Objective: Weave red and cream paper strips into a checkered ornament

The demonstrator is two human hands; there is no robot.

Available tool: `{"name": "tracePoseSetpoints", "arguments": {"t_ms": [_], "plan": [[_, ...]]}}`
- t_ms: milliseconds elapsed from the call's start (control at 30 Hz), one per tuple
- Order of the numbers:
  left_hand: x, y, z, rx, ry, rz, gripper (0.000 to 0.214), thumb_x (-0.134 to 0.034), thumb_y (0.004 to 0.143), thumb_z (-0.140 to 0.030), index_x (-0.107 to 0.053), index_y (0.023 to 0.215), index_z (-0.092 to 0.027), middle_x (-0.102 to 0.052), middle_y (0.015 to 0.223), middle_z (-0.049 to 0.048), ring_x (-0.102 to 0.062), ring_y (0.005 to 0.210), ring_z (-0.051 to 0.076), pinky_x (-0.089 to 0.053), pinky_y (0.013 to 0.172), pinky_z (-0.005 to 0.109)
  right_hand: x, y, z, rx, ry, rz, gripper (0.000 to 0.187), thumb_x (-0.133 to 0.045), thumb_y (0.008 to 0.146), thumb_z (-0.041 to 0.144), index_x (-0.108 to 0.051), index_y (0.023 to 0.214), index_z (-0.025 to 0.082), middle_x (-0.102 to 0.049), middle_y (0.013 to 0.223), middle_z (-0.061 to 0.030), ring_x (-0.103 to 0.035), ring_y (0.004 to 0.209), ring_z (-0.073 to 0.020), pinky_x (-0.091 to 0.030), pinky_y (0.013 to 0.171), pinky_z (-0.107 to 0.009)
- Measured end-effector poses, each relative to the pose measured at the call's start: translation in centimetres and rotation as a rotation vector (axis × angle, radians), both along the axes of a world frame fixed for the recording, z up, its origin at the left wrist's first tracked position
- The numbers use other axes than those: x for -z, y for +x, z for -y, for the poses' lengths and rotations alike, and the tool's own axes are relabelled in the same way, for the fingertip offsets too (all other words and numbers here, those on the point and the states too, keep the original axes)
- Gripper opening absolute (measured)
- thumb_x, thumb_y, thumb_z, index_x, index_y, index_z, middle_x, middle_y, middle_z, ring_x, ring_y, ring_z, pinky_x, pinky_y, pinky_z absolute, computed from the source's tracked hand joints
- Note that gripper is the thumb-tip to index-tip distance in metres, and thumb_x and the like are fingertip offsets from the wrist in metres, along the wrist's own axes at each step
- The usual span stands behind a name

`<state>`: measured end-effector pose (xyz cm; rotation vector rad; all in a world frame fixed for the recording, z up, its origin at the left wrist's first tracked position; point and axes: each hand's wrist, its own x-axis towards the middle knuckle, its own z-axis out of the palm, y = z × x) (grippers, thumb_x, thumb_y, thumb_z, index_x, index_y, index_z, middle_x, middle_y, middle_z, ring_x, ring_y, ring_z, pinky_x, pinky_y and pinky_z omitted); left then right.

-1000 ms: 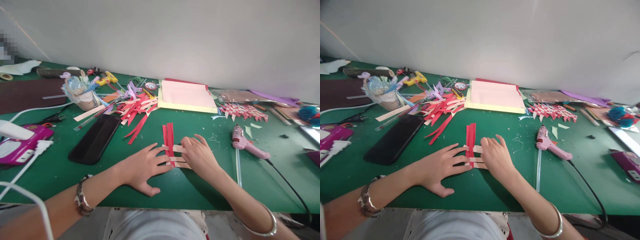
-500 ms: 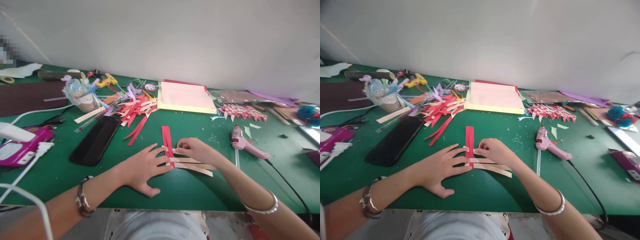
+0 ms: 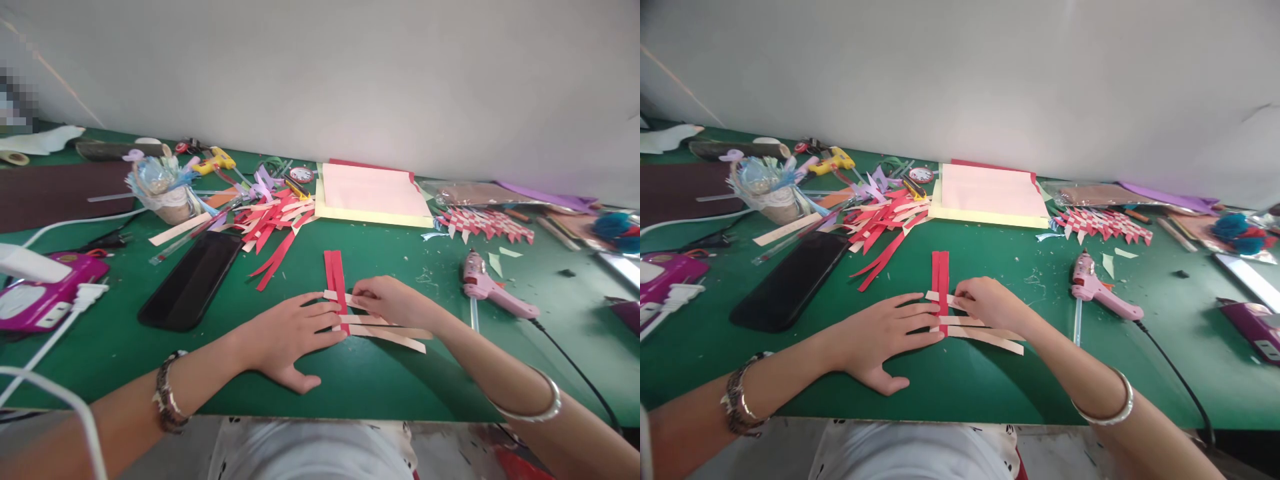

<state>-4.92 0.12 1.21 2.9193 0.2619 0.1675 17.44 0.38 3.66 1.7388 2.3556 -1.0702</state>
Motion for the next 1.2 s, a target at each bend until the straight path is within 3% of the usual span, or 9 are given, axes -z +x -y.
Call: {"name": "tracePoseSetpoints", "arguments": {"t_ms": [167, 333, 800, 1200], "plan": [[0.1, 0.0, 0.1, -0.011, -0.009, 0.006, 0.058, -0.053, 0.071, -0.047, -0.047, 0.122, -0.02, -0.054, 0.12, 0.0085, -0.045, 0.112, 0.027, -0.024, 0.102, 0.041, 0.1, 0.4, -0.3, -0.082, 0.101, 0.023, 0.027, -0.038, 0.087, 0.033, -0.057, 0.077, 0.019, -0.053, 0.062, 0.0013, -0.038, 0.052, -0.009, -0.026, 0.05, -0.022], [0.0, 0.0, 0.1, -0.009, -0.013, 0.021, 0.057, -0.054, 0.071, -0.046, -0.047, 0.121, -0.02, -0.055, 0.118, 0.0087, -0.047, 0.108, 0.026, -0.026, 0.099, 0.04, 0.7, 0.7, -0.7, -0.046, 0.129, 0.015, 0.031, -0.039, 0.086, 0.036, -0.057, 0.068, 0.019, -0.054, 0.06, 0.0015, -0.04, 0.052, -0.0089, -0.026, 0.05, -0.022], [0.0, 0.1, 0.0, 0.004, 0.0, 0.029, 0.056, -0.053, 0.071, -0.045, -0.048, 0.119, -0.017, -0.055, 0.118, 0.0096, -0.046, 0.11, 0.026, -0.025, 0.1, 0.039, 0.8, 1.0, 0.2, -0.004, 0.102, -0.085, 0.025, -0.047, 0.082, 0.035, -0.058, 0.067, 0.018, -0.047, 0.054, 0.0048, -0.034, 0.05, -0.0073, -0.024, 0.05, -0.021], [0.1, 0.1, 0.0, 0.006, -0.009, 0.036, 0.058, -0.054, 0.069, -0.046, -0.049, 0.12, -0.017, -0.056, 0.114, 0.0097, -0.044, 0.11, 0.029, -0.029, 0.1, 0.043, 0.7, 1.4, 0.5, -0.069, 0.079, -0.084, 0.028, -0.045, 0.083, 0.039, -0.058, 0.068, 0.019, -0.045, 0.053, 0.005, -0.032, 0.051, -0.0079, -0.024, 0.049, -0.021]]}}
